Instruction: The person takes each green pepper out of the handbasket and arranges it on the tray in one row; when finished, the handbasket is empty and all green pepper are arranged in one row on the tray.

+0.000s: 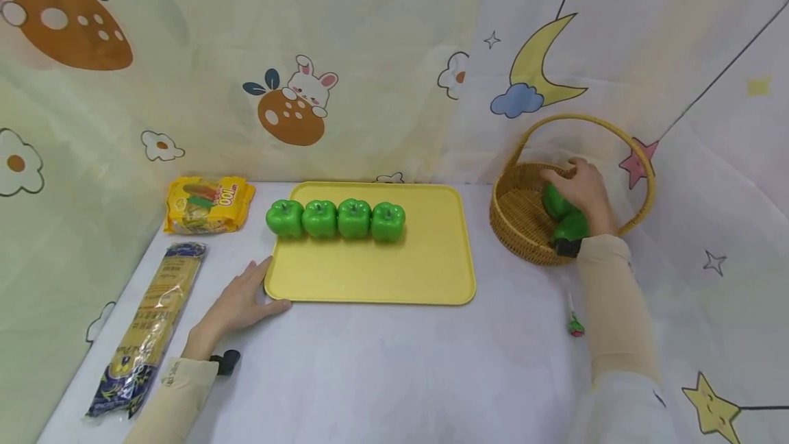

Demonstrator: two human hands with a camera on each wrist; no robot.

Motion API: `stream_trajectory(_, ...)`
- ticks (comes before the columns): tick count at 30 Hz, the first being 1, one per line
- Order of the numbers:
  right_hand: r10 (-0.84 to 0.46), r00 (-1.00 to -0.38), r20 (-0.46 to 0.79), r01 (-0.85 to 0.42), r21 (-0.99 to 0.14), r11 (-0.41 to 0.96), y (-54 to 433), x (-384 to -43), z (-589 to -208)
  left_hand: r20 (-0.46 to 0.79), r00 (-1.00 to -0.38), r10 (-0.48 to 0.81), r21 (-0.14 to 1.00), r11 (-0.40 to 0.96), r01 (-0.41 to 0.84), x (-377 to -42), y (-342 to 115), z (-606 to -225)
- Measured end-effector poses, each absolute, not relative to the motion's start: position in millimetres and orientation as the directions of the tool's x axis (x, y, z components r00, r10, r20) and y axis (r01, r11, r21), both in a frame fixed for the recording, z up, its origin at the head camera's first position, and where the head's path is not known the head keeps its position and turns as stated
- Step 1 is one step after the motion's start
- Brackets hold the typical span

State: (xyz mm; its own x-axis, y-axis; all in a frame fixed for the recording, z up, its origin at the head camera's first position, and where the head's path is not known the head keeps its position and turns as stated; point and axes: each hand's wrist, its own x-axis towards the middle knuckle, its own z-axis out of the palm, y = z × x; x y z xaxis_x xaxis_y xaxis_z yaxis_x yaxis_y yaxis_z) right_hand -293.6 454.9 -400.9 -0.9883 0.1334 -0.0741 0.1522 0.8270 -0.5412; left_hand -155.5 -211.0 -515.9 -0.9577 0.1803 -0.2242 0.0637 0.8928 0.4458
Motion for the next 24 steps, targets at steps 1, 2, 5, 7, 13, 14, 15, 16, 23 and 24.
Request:
stream_trajectory(1, 0.124, -0.988, -0.093, 0.154, -0.528, 0.835, 457, -295, -400, -0.223, -0.958, 0.180, 0.445, 0.893, 0.064, -155, -211, -516)
stream_trajectory(2, 0.112, -0.987, -0.111, 0.154, -0.514, 0.844, 458, -297, -400, -0.222, -0.958, 0.180, 0.446, 0.893, 0.064, -155, -211, -516)
stream_trajectory(5, 0.085, -0.984, -0.154, 0.148, -0.470, 0.870, 463, -303, -397, -0.221, -0.959, 0.178, 0.446, 0.893, 0.063, -155, -211, -517)
stream_trajectory(7, 0.078, -0.982, -0.174, 0.147, -0.438, 0.887, 466, -307, -395, -0.222, -0.959, 0.173, 0.447, 0.893, 0.058, -155, -211, -517)
stream_trajectory(13, 0.082, -0.967, -0.241, 0.168, -0.360, 0.918, 476, -314, -395, -0.221, -0.960, 0.169, 0.444, 0.895, 0.055, -156, -211, -516)
stream_trajectory(14, 0.081, -0.964, -0.253, 0.170, -0.355, 0.919, 478, -315, -395, -0.220, -0.961, 0.170, 0.443, 0.895, 0.057, -156, -211, -516)
stream_trajectory(15, 0.078, -0.962, -0.262, 0.171, -0.353, 0.920, 479, -315, -396, -0.218, -0.961, 0.171, 0.446, 0.893, 0.058, -156, -211, -516)
stream_trajectory(16, 0.074, -0.960, -0.270, 0.170, -0.350, 0.921, 479, -315, -397, -0.216, -0.961, 0.171, 0.445, 0.894, 0.059, -156, -211, -516)
stream_trajectory(23, 0.060, -0.943, -0.329, 0.178, -0.342, 0.923, 484, -313, -408, -0.213, -0.963, 0.166, 0.444, 0.894, 0.056, -155, -211, -516)
stream_trajectory(24, 0.060, -0.941, -0.334, 0.180, -0.339, 0.924, 485, -313, -410, -0.212, -0.963, 0.165, 0.444, 0.894, 0.056, -155, -211, -516)
